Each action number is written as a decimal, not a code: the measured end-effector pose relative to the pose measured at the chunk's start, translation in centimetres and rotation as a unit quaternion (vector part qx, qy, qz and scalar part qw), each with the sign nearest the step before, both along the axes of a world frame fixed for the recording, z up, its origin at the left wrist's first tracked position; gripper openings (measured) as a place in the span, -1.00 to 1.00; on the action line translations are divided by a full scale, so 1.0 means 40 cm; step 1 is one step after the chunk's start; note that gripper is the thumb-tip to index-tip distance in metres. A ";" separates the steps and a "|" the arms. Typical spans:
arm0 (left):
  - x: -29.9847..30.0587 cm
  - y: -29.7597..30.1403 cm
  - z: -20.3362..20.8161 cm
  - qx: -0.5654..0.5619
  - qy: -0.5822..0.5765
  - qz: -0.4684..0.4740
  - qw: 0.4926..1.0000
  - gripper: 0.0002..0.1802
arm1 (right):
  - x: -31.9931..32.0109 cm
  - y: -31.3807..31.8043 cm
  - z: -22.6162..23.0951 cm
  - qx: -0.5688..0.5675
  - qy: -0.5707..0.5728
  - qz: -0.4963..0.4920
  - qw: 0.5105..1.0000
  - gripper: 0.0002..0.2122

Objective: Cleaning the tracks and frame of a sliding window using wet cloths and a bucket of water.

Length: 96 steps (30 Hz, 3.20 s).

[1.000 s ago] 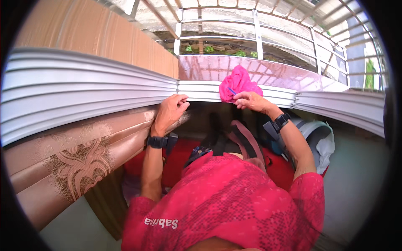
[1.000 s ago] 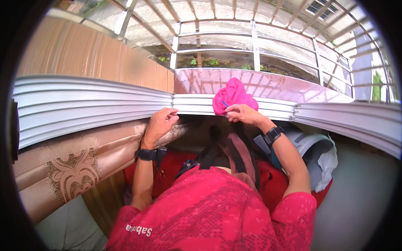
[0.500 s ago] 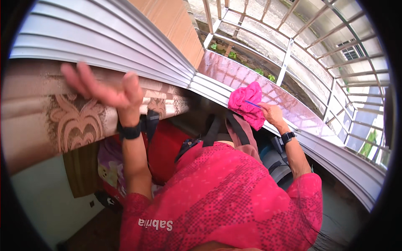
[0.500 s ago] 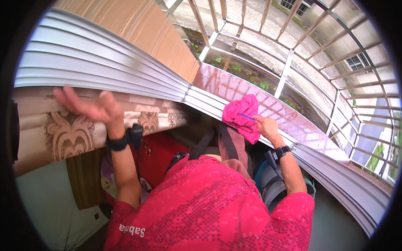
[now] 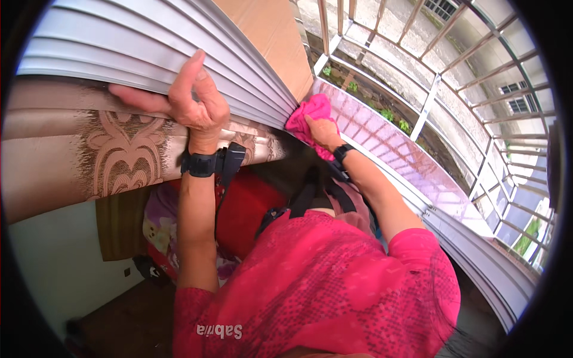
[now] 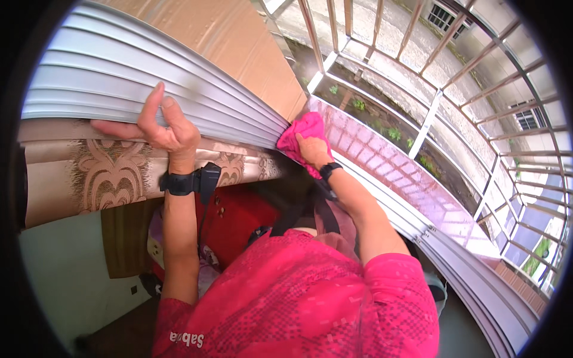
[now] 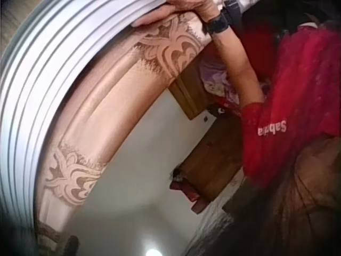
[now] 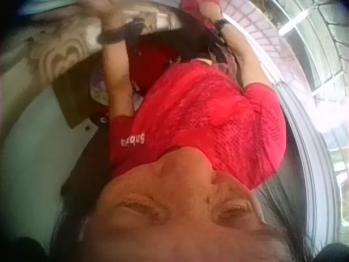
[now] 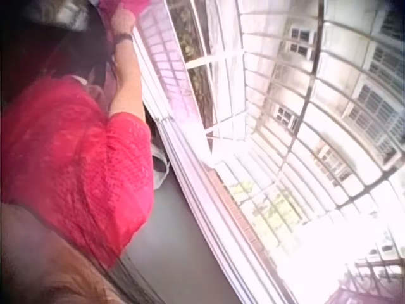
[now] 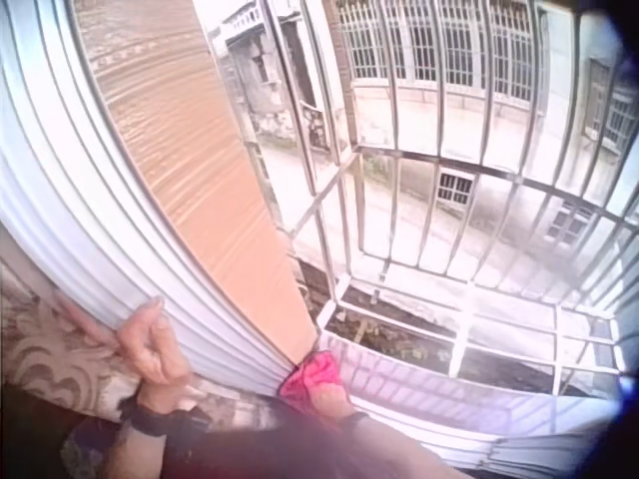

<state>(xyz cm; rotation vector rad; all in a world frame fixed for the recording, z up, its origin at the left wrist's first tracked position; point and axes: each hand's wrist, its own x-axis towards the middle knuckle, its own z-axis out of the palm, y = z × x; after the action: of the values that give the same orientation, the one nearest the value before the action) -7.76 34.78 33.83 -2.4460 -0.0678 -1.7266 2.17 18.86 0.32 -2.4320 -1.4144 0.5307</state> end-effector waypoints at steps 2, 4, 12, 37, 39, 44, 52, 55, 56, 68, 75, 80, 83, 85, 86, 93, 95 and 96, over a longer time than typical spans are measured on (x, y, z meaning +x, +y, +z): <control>-0.002 -0.003 -0.011 -0.016 -0.015 -0.009 1.000 -0.81 | 0.000 -0.009 -0.004 -0.007 0.010 0.013 1.000 -0.61; 0.002 -0.003 -0.020 -0.037 -0.028 -0.018 0.999 -0.80 | 0.006 -0.074 0.005 -0.032 0.023 0.029 0.999 -0.59; -0.041 0.050 -0.092 -0.065 -0.001 0.037 0.997 -0.84 | 0.041 -0.659 0.084 -0.115 0.021 -0.040 0.992 -0.57; -0.023 -0.012 -0.075 -0.097 0.007 0.033 0.995 -0.88 | 0.104 -0.420 -0.063 0.058 -0.008 -0.114 0.992 -0.72; -0.011 -0.016 -0.054 -0.004 -0.005 0.031 0.999 -0.85 | 0.106 -0.297 -0.079 0.119 0.010 -0.069 0.990 -0.68; -0.006 -0.016 -0.064 -0.071 -0.027 -0.010 0.997 -0.85 | 0.145 -0.044 -0.077 0.083 0.063 0.024 0.994 -0.68; -0.012 -0.014 -0.051 -0.006 -0.003 0.087 0.996 -0.87 | 0.127 -0.215 -0.028 0.068 0.068 0.067 0.993 -0.68; -0.018 -0.018 -0.056 -0.011 -0.030 0.062 0.998 -0.88 | 0.120 -0.222 -0.018 0.058 0.050 0.050 0.996 -0.66; -0.015 -0.022 -0.056 -0.013 -0.034 0.057 0.998 -0.89 | 0.122 -0.182 -0.024 0.067 0.051 0.057 0.995 -0.66; -0.004 -0.045 -0.047 -0.046 -0.004 0.050 0.998 -0.85 | 0.122 -0.218 -0.018 0.055 0.115 -0.085 0.988 -0.75; -0.012 -0.023 -0.070 -0.010 -0.024 0.103 0.994 -0.86 | 0.104 -0.076 -0.066 0.112 0.076 -0.035 0.990 -0.71; -0.004 -0.033 -0.038 0.033 -0.001 0.164 0.986 -0.87 | 0.038 -0.089 -0.016 0.131 0.068 -0.080 0.986 -0.66; -0.006 -0.043 -0.045 -0.018 -0.004 0.102 0.995 -0.85 | 0.063 -0.195 -0.048 0.185 0.069 0.049 0.979 -0.63; -0.011 -0.030 -0.044 0.008 -0.002 0.131 0.991 -0.83 | 0.079 -0.264 0.001 0.078 0.090 0.091 0.989 -0.61; -0.010 -0.034 -0.057 -0.020 -0.010 0.116 0.993 -0.82 | 0.087 -0.287 0.046 0.015 0.061 0.088 0.994 -0.59; -0.008 -0.027 -0.059 -0.013 -0.015 0.069 0.997 -0.83 | 0.025 -0.085 0.012 0.007 0.025 0.030 0.999 -0.55; -0.009 -0.027 -0.060 0.003 -0.011 0.102 0.995 -0.84 | 0.029 -0.058 0.011 0.005 0.019 0.036 0.999 -0.55; -0.010 -0.027 -0.058 0.000 -0.009 0.103 0.995 -0.84 | 0.027 -0.058 0.012 0.004 0.013 0.038 0.999 -0.55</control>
<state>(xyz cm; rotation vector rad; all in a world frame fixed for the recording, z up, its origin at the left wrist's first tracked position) -8.15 33.71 31.50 -2.3298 -0.3109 -1.6598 3.24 16.54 0.78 -2.3641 -1.4999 0.5694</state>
